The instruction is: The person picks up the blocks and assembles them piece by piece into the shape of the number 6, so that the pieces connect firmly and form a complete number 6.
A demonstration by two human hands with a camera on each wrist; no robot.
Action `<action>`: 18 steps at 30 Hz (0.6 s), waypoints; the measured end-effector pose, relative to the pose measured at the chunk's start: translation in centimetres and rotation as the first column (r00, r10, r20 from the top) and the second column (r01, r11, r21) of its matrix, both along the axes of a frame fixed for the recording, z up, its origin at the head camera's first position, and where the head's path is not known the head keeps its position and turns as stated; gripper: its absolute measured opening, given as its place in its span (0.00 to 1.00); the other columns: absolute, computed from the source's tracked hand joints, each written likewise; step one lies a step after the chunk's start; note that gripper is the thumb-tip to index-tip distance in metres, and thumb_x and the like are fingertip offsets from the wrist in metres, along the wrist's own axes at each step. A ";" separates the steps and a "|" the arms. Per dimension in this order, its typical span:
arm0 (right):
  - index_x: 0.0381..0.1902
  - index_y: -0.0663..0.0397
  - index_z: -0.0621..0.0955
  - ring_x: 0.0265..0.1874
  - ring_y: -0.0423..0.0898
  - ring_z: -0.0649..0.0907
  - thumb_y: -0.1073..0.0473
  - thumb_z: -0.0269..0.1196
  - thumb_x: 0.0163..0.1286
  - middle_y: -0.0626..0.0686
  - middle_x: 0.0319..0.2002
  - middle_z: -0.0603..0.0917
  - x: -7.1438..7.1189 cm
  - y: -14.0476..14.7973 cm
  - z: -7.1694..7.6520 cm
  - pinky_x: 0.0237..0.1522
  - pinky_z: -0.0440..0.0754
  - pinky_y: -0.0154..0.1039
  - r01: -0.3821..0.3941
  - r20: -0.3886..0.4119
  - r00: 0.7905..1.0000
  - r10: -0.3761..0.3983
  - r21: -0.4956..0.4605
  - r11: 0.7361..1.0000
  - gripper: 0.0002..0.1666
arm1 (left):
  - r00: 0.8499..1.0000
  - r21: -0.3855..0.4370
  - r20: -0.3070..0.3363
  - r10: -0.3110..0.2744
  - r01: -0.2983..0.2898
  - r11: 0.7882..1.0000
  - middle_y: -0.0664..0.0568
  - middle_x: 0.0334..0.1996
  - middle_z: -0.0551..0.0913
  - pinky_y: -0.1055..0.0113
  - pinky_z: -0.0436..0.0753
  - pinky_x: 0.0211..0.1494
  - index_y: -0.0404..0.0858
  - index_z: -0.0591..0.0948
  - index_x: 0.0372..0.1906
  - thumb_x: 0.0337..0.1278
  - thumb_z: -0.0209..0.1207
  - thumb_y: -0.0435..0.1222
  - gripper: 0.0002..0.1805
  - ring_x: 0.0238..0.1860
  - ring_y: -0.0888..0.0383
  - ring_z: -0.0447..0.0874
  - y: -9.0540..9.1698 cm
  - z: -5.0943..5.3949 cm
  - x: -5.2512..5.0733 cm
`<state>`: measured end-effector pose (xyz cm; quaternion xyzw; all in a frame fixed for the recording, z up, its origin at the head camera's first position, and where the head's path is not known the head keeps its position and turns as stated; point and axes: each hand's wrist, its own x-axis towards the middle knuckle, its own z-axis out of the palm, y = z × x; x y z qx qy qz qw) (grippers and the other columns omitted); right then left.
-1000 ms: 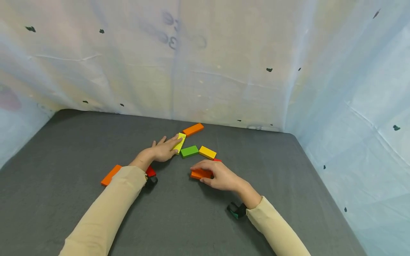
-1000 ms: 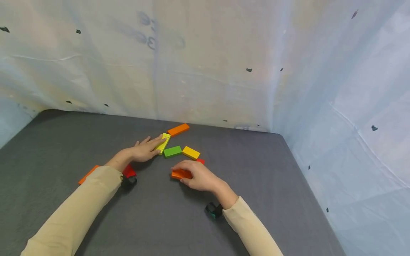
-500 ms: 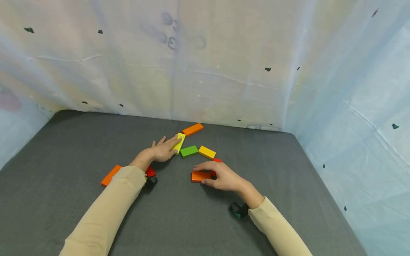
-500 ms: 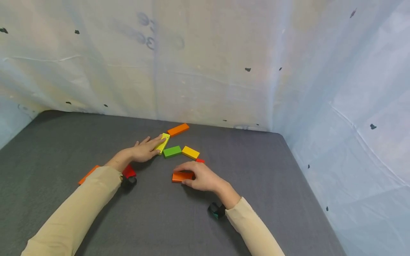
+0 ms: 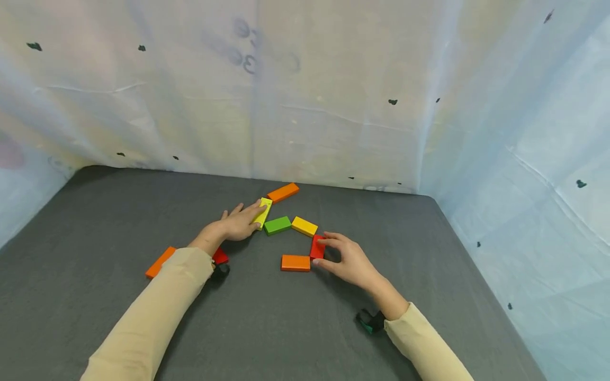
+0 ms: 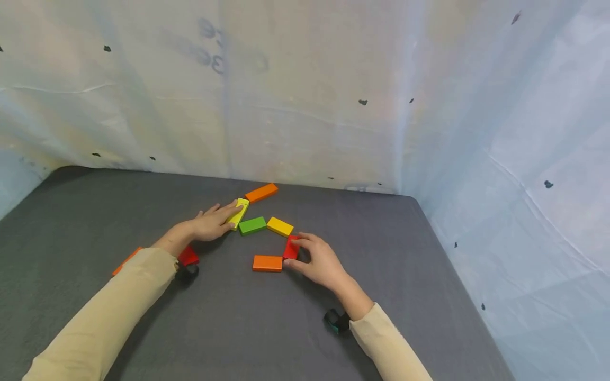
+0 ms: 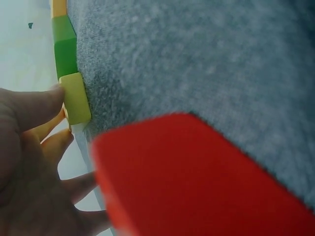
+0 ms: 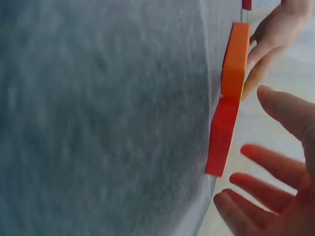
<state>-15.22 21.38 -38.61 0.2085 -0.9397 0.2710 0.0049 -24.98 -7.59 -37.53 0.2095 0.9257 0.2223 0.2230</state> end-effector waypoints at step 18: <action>0.62 0.63 0.76 0.66 0.57 0.71 0.48 0.70 0.59 0.58 0.67 0.71 0.4 -1.8 0.0 0.65 0.70 0.53 0.127 0.078 0.988 -0.130 0.044 0.991 0.38 | 0.989 0.017 -0.151 -0.003 0.005 1.000 0.32 0.75 0.44 0.44 0.60 0.71 0.28 0.56 0.73 0.72 0.46 0.31 0.29 0.73 0.35 0.50 1.3 0.1 0.6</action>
